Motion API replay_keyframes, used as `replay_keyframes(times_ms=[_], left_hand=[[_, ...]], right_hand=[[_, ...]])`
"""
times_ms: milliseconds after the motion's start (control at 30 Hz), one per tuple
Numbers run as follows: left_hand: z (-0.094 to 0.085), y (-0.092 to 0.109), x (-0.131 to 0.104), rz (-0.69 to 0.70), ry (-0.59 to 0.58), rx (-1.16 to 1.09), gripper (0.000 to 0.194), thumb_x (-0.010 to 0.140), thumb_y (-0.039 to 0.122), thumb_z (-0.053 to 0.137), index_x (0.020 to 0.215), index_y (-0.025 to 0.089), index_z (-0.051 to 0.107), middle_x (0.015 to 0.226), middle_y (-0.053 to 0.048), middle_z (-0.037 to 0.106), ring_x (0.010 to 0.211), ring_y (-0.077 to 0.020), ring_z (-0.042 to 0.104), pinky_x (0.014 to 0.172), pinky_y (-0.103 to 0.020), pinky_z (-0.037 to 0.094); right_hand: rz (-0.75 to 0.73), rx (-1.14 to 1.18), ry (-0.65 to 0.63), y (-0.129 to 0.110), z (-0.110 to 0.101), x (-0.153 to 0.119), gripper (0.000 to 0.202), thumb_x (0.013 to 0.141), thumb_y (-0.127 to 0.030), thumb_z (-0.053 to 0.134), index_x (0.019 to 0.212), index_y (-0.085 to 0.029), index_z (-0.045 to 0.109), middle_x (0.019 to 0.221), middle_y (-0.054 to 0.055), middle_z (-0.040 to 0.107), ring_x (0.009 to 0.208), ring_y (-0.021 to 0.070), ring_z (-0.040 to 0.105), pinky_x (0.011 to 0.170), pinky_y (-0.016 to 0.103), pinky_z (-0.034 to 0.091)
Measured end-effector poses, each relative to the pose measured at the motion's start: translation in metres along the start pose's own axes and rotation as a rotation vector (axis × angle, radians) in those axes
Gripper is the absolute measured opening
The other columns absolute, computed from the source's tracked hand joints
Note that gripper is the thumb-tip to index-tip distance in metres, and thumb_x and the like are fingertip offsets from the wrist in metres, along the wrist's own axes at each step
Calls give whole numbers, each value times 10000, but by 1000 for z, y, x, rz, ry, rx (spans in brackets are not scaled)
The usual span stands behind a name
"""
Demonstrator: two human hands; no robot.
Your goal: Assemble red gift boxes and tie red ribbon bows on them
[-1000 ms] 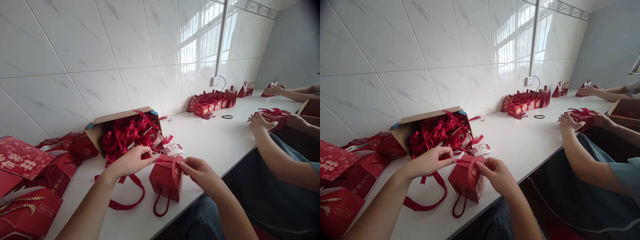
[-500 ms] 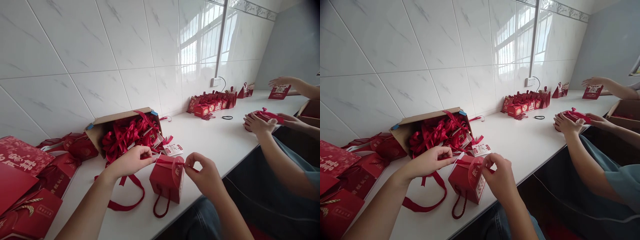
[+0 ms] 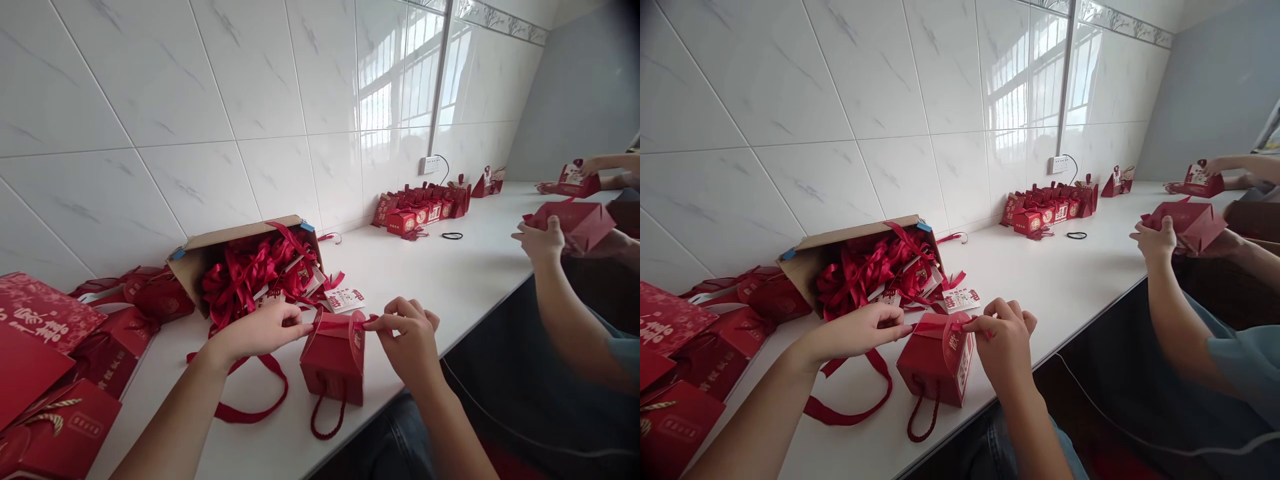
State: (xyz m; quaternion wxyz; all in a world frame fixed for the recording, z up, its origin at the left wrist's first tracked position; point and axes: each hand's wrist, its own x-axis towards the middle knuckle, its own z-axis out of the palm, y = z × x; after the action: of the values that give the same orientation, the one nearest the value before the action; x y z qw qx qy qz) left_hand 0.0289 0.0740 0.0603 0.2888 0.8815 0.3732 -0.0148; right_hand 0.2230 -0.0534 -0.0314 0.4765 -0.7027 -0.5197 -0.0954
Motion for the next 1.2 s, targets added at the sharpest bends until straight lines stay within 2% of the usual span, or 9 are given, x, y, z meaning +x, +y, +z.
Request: replay_keyframes(times_ms=[133, 267, 367, 533, 600, 833, 1000, 1100, 1200], left_hand=[[4, -8, 2, -44, -50, 66, 431, 754, 610, 493, 631, 197, 474, 607, 22, 415, 523, -123, 346, 466, -248, 233], [1, -9, -3, -48, 59, 124, 411, 734, 611, 504, 751, 208, 582, 780, -25, 579, 653, -176, 514, 516, -244, 320], [-5, -8, -12, -77, 116, 207, 366, 728, 558, 525, 699, 202, 601, 773, -37, 602, 648, -187, 532, 506, -250, 310], [-4, -2, -21, -12, -191, 290, 204, 718, 354, 518, 645, 212, 645, 581, -7, 580, 516, -160, 480, 456, -251, 264], [0, 1, -19, 22, -252, 326, 165, 688, 324, 534, 656, 210, 649, 592, -13, 602, 522, -169, 498, 452, -252, 276], [3, -1, -10, -76, -289, 205, 343, 698, 326, 538, 1026, 238, 594, 740, -39, 688, 614, -210, 627, 511, -257, 400], [-4, -15, -8, -87, -106, 176, 537, 772, 430, 514, 1266, 225, 474, 1116, -113, 651, 888, -252, 632, 727, -314, 463], [-5, -21, -3, -67, 25, -30, 718, 805, 488, 511, 1434, 261, 251, 1327, -126, 528, 1113, -259, 562, 901, -337, 433], [-5, -16, 0, 4, 137, -272, 761, 801, 478, 566, 1452, 290, 221, 1393, -121, 470, 1207, -257, 506, 976, -353, 401]], right_hand=[[-7, 2, -177, 3, -3, 0, 271, 773, -117, 589, 672, -313, 746, 788, 27, 575, 781, 189, 506, 807, 434, 270], [14, 37, -226, -3, -21, -1, 220, 766, -174, 599, 895, -317, 704, 936, 43, 582, 892, 232, 538, 853, 456, 336], [48, 109, -329, -10, -37, -4, 128, 766, -215, 593, 856, -266, 669, 882, 48, 606, 832, 225, 563, 770, 380, 417], [121, 285, -857, -15, -45, -11, 114, 762, -256, 588, 750, -252, 700, 652, 7, 652, 568, 160, 568, 512, 254, 389], [154, 312, -930, -15, -42, -14, 132, 768, -258, 577, 783, -239, 706, 593, 1, 653, 521, 151, 568, 474, 239, 365], [306, 393, -863, -8, -38, -15, 221, 854, -299, 473, 964, -207, 641, 452, -11, 608, 417, 151, 554, 460, 237, 375], [403, 451, -802, -3, -32, -14, 259, 875, -304, 429, 1082, -227, 565, 493, -24, 606, 423, 141, 518, 464, 236, 378], [429, 445, -728, 0, -26, -11, 241, 878, -321, 421, 1062, -229, 547, 647, -4, 635, 504, 137, 528, 509, 248, 393], [466, 484, -600, -1, -24, -5, 247, 896, -376, 383, 993, -223, 551, 802, 23, 638, 625, 150, 567, 581, 274, 423]])
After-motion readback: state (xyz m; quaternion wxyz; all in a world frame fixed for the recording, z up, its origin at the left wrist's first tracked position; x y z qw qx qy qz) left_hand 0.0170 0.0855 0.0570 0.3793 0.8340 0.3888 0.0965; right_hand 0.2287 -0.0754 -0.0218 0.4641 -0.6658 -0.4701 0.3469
